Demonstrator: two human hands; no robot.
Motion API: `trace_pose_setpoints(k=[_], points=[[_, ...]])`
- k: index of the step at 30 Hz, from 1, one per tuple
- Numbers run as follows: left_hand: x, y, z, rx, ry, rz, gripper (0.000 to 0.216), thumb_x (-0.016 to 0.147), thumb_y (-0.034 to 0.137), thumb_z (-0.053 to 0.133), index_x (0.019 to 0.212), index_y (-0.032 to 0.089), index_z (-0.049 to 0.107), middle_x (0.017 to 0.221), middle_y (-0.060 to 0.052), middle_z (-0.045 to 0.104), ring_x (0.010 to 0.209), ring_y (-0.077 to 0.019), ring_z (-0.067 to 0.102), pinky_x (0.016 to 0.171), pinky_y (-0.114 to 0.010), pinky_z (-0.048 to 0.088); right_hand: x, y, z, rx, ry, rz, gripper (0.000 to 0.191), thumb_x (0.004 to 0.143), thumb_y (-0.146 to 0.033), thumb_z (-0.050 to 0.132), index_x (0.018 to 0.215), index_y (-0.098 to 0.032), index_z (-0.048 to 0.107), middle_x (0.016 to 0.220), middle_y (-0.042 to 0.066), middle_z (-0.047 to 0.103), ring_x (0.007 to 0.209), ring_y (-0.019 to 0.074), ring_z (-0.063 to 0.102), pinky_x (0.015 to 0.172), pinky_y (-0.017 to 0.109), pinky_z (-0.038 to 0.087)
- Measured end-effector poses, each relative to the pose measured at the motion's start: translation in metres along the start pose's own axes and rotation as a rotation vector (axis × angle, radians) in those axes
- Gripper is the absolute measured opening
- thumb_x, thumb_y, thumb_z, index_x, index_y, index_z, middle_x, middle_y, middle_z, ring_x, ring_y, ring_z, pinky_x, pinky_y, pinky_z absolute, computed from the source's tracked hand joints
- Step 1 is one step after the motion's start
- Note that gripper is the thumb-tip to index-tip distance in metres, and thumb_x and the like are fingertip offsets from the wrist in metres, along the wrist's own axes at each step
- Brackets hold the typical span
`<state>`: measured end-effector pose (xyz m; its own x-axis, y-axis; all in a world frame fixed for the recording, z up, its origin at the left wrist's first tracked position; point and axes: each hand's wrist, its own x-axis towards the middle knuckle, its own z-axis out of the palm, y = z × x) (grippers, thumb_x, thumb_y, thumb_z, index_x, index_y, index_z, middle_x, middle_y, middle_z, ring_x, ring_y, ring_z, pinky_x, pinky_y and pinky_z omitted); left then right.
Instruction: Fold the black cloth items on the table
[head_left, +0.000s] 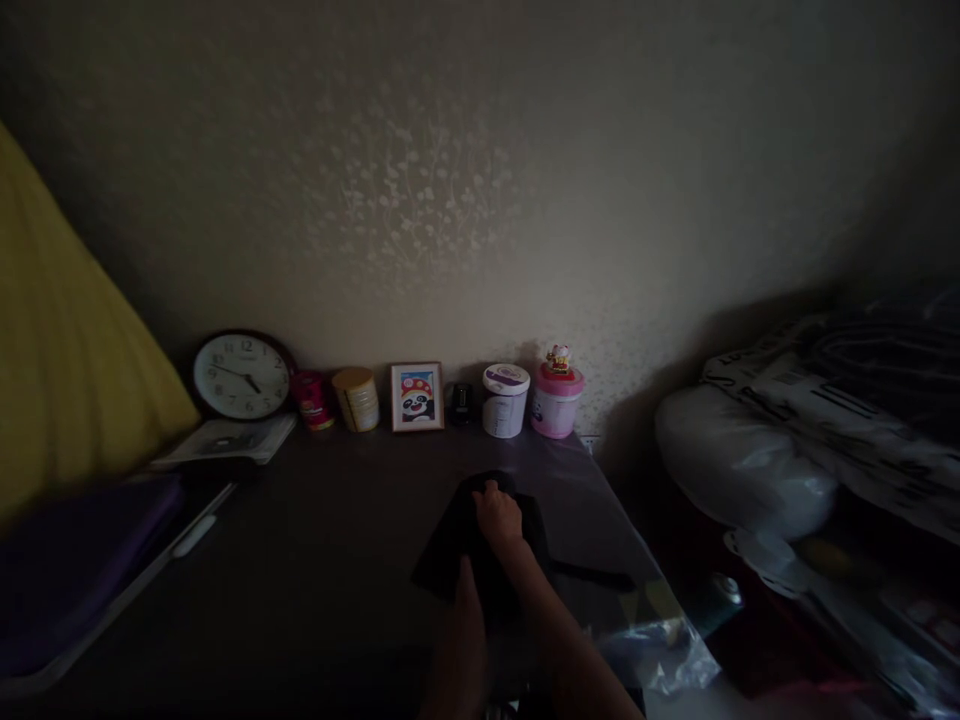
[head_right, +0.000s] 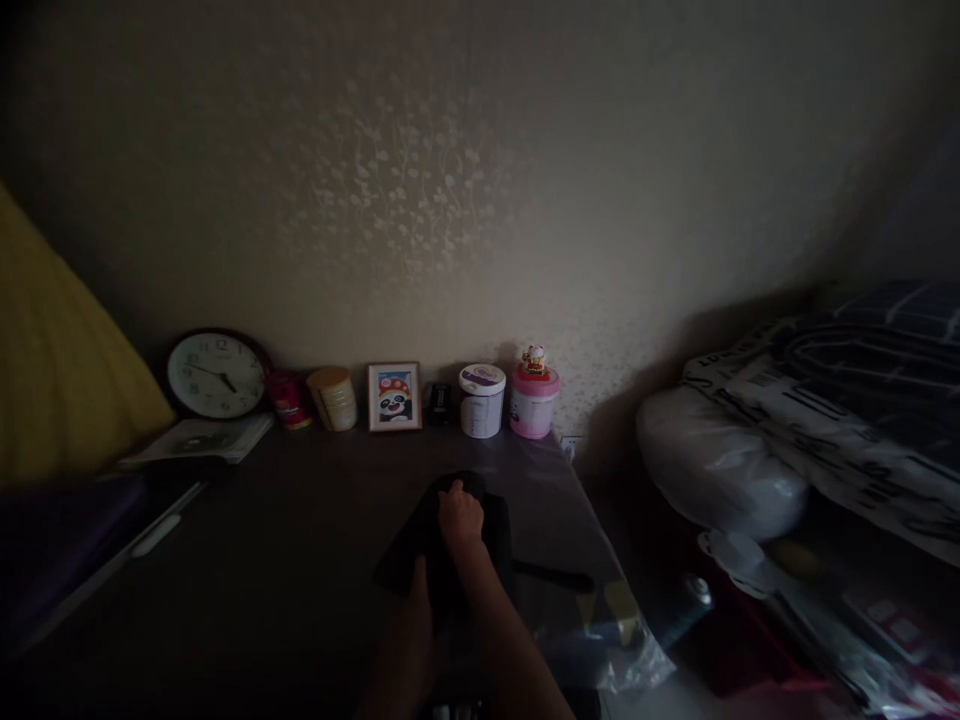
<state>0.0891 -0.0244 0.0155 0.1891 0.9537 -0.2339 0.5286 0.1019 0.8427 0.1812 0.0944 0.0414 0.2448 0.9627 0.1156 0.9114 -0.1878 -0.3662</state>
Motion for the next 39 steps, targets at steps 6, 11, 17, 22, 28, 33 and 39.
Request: trace_pose_setpoints(k=[6, 11, 17, 22, 28, 33, 39], points=[[-0.005, 0.006, 0.000, 0.210, 0.051, 0.162, 0.070, 0.080, 0.011, 0.032, 0.138, 0.027, -0.004, 0.140, -0.009, 0.030, 0.104, -0.0164, 0.055, 0.083, -0.026, 0.041, -0.007, 0.002, -0.004, -0.052, -0.061, -0.103, 0.026, 0.088, -0.030, 0.039, 0.102, -0.015, 0.055, 0.083, 0.011, 0.069, 0.080, 0.0206, 0.065, 0.064, 0.026, 0.044], [-0.001, 0.008, 0.004, 0.433, 0.014, 0.063, 0.072, 0.074, 0.000, 0.029, 0.139, 0.019, 0.005, 0.140, -0.017, 0.026, 0.099, -0.0172, 0.057, 0.077, -0.023, 0.043, -0.024, 0.015, -0.019, 0.262, -0.119, -0.336, 0.026, 0.089, -0.027, 0.036, 0.098, -0.022, 0.060, 0.075, 0.000, 0.069, 0.074, 0.0127, 0.064, 0.065, 0.020, 0.043], [0.004, -0.005, 0.017, 0.498, 0.072, 0.071, 0.067, 0.074, 0.000, 0.030, 0.137, 0.008, 0.011, 0.143, -0.019, 0.020, 0.115, -0.0196, 0.048, 0.091, -0.024, 0.036, -0.056, 0.044, -0.018, 0.471, 0.108, -0.602, 0.025, 0.089, -0.025, 0.038, 0.097, -0.021, 0.061, 0.098, 0.003, 0.065, 0.099, 0.0145, 0.055, 0.087, 0.028, 0.041], [0.006, -0.007, 0.023, 0.538, 0.087, 0.022, 0.067, 0.073, 0.000, 0.034, 0.137, 0.007, 0.013, 0.143, -0.019, 0.021, 0.118, -0.0214, 0.045, 0.093, -0.026, 0.035, -0.025, 0.060, 0.001, 0.355, 0.148, -0.663, 0.028, 0.089, -0.024, 0.038, 0.105, -0.020, 0.060, 0.111, 0.006, 0.062, 0.114, 0.0193, 0.047, 0.099, 0.042, 0.032], [0.007, -0.004, 0.017, 0.508, 0.051, 0.008, 0.068, 0.073, 0.003, 0.034, 0.137, 0.007, 0.011, 0.143, -0.020, 0.017, 0.120, -0.0229, 0.042, 0.093, -0.029, 0.036, 0.040, 0.065, 0.012, 0.250, 0.093, -0.531, 0.031, 0.088, -0.024, 0.036, 0.109, -0.021, 0.059, 0.116, 0.004, 0.060, 0.116, 0.0181, 0.046, 0.098, 0.037, 0.033], [0.006, -0.002, 0.013, 0.464, 0.026, -0.009, 0.069, 0.073, 0.005, 0.038, 0.137, 0.007, 0.012, 0.143, -0.021, 0.014, 0.121, -0.0235, 0.041, 0.095, -0.029, 0.035, 0.056, 0.076, 0.007, 0.201, 0.069, -0.259, 0.030, 0.087, -0.025, 0.037, 0.107, -0.024, 0.060, 0.112, 0.004, 0.062, 0.104, 0.0164, 0.055, 0.089, 0.027, 0.038], [0.006, -0.008, 0.016, 0.463, 0.087, 0.044, 0.061, 0.077, 0.008, 0.036, 0.135, 0.002, 0.018, 0.142, -0.021, 0.019, 0.128, -0.0221, 0.030, 0.102, -0.030, 0.029, 0.031, 0.127, -0.014, 0.141, 0.103, 0.059, 0.037, 0.086, -0.025, 0.028, 0.096, -0.015, 0.063, 0.090, 0.011, 0.067, 0.081, 0.0172, 0.061, 0.066, 0.024, 0.041]])
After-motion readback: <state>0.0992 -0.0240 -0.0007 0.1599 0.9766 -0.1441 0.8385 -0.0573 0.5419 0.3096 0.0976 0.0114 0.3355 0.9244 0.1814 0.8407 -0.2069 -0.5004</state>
